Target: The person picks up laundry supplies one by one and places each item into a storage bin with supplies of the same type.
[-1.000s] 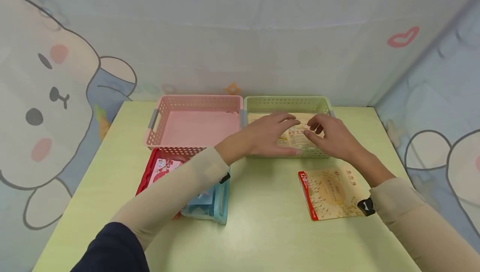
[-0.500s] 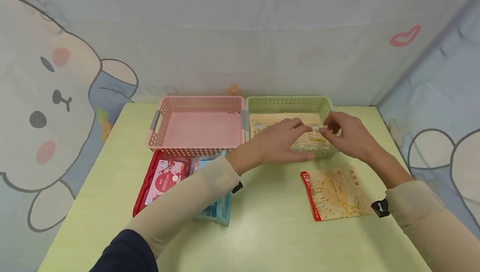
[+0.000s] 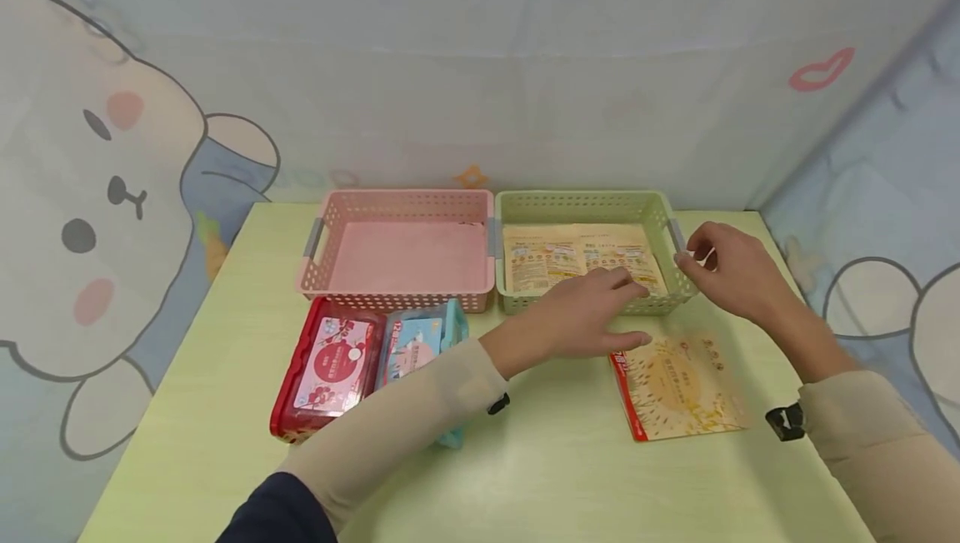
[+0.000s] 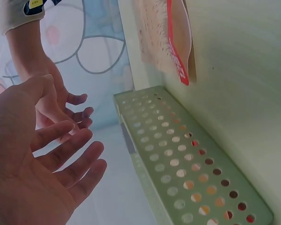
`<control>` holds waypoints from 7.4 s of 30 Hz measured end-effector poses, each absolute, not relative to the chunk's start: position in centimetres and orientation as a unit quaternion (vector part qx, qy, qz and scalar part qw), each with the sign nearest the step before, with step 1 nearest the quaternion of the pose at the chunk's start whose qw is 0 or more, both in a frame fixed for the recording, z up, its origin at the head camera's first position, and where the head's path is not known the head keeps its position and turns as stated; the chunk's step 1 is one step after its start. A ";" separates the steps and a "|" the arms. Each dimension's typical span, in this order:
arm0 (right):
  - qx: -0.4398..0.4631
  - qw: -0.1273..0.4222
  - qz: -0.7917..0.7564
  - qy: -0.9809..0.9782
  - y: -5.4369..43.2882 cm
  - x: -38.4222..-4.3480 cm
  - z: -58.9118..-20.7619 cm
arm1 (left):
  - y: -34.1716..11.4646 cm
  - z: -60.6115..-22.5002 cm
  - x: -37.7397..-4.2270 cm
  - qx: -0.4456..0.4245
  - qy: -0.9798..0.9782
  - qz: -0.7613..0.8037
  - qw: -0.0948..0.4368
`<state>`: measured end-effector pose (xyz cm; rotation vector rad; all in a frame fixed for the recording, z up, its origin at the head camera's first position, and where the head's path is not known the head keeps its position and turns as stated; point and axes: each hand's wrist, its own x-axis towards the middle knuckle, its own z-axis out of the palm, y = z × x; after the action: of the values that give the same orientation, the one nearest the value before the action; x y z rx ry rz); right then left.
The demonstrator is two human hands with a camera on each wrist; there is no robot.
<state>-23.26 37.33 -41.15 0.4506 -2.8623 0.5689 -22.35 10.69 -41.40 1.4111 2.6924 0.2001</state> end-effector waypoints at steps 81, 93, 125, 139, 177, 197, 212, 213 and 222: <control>0.132 -0.274 0.162 -0.939 41.6 -23.4 -47.7 | 17.5 -49.8 -18.0 0.362 0.928 0.021 0.088; 0.110 -0.268 0.174 -0.941 41.7 -23.1 -48.0 | 17.5 -49.9 -18.2 0.372 0.925 0.021 0.078; 0.190 -0.302 0.428 -0.831 42.8 -20.9 -43.3 | 17.7 -48.9 -20.7 0.286 0.922 0.210 0.157; 0.251 -0.176 0.374 -0.875 39.6 -20.8 -40.5 | 17.2 -47.1 -21.2 0.296 0.857 0.395 0.148; 0.130 -0.164 0.390 -0.897 40.8 -19.5 -38.0 | 14.7 -43.6 -23.6 0.244 0.803 0.544 -0.027; 0.153 -0.168 0.465 -0.856 40.7 -19.1 -39.0 | 13.3 -42.8 -24.6 0.224 0.786 0.576 -0.026; 0.178 -0.135 0.499 -0.837 39.5 -19.2 -39.5 | 12.4 -42.3 -25.5 0.213 0.763 0.609 -0.039; 0.175 -0.124 0.502 -0.838 39.4 -19.2 -39.4 | 12.4 -42.3 -25.6 0.212 0.761 0.612 -0.041; 0.158 -0.054 0.512 -0.843 38.1 -19.2 -38.8 | 11.9 -42.0 -25.9 0.200 0.744 0.636 -0.038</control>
<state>-19.18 38.05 -38.76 0.5135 -2.7431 1.6656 -25.87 11.94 -42.02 0.6434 2.3956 2.0495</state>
